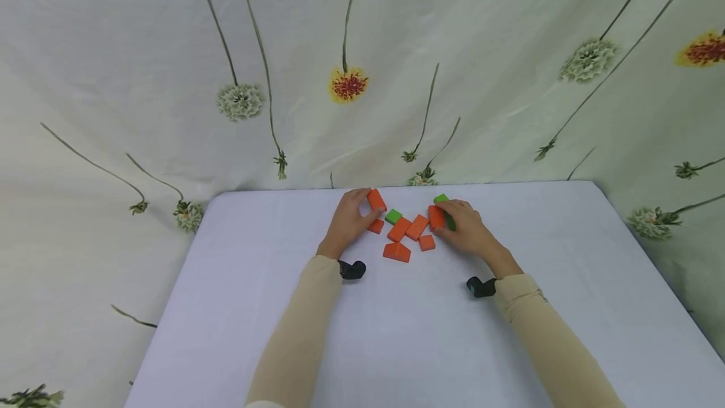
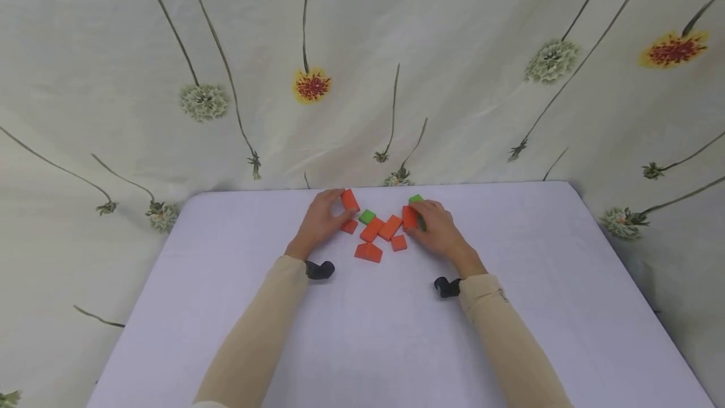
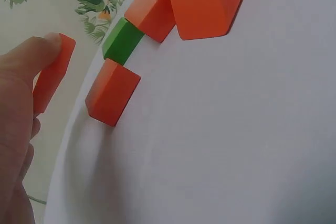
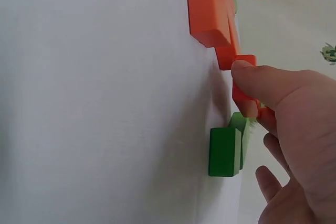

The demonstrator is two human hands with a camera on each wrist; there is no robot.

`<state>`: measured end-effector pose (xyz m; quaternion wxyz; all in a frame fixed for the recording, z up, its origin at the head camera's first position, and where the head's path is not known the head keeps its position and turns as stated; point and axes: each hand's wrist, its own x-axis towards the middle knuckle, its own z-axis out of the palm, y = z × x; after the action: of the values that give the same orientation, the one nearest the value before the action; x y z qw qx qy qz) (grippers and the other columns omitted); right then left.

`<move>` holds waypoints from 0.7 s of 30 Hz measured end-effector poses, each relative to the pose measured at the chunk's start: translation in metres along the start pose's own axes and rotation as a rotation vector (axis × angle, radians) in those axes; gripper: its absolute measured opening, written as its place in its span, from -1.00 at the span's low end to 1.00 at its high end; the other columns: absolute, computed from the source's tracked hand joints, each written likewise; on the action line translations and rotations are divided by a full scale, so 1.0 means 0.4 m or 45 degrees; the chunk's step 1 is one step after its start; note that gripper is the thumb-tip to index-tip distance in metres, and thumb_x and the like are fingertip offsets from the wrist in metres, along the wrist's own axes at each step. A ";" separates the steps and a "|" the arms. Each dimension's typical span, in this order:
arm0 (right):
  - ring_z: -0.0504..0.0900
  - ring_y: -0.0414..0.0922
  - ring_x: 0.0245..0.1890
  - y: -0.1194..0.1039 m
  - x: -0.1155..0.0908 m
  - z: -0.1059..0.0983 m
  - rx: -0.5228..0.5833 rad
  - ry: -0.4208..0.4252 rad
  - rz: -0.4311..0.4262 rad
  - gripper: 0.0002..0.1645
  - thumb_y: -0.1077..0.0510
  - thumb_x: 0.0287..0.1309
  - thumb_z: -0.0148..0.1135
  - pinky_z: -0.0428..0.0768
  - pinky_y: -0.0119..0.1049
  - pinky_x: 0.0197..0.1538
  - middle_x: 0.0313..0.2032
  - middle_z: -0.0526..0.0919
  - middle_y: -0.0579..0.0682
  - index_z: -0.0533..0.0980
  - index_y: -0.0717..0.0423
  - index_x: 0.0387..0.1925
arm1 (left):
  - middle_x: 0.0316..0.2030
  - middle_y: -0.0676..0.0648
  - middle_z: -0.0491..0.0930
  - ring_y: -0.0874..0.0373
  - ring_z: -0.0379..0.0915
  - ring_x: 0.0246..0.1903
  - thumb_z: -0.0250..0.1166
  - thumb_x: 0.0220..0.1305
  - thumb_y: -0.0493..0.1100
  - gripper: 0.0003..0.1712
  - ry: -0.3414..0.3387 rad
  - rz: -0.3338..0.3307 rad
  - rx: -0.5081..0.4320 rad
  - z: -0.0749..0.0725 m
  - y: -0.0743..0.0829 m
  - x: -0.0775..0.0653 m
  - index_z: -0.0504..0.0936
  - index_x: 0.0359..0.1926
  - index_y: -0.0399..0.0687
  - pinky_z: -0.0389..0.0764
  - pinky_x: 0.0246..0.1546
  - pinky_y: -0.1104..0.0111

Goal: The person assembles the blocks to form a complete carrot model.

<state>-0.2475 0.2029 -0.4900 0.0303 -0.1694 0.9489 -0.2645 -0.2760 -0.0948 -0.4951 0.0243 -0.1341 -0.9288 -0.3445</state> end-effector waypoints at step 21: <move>0.37 0.24 0.41 -0.072 -0.061 -0.029 0.179 0.012 0.041 -0.16 0.09 0.22 0.48 0.47 0.24 0.37 0.43 0.39 0.23 0.36 0.18 0.45 | 0.25 -0.15 0.54 -0.09 0.44 0.29 0.54 0.18 0.03 -0.26 -0.010 0.133 -0.081 -0.082 0.049 -0.158 0.56 0.35 -0.07 0.52 0.33 -0.03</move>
<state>-0.2175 0.1938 -0.4663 0.0419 -0.1505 0.9307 -0.3306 -0.2114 -0.1166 -0.4666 0.0345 -0.1846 -0.9092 -0.3715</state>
